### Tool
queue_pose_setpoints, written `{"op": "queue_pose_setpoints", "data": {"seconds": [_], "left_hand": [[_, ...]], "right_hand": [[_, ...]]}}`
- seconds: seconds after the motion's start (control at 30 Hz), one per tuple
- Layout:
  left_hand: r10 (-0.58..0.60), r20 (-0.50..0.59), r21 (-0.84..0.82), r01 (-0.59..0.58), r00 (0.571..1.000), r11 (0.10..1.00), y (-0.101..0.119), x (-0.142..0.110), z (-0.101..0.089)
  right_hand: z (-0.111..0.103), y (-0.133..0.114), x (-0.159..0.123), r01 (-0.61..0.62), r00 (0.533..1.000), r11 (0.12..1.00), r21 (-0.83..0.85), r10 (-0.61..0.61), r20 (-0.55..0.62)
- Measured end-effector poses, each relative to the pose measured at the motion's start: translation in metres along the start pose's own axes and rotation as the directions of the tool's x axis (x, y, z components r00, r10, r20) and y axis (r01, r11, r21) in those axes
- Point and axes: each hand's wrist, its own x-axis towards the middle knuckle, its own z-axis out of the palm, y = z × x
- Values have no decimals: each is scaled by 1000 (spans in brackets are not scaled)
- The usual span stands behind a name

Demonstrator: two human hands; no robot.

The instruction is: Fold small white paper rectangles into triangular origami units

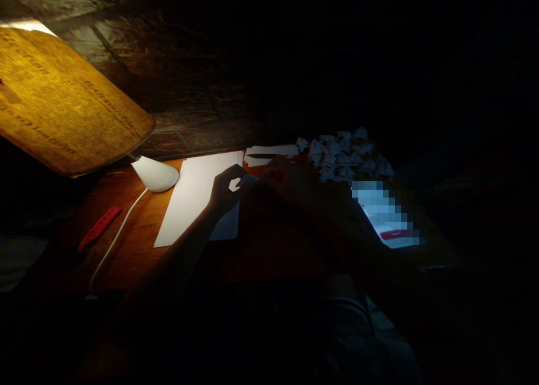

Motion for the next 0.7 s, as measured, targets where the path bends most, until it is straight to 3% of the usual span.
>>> {"op": "queue_pose_setpoints", "data": {"seconds": [0.47, 0.7], "left_hand": [[89, 6, -57, -88, 996, 994, 0, 1, -1], [58, 8, -48, -57, 998, 997, -2, 0, 0]], "right_hand": [[-2, -6, -2, 60, 997, 996, -58, -58, 41], [-3, -1, -2, 104, 994, 985, -140, -98, 54]]}}
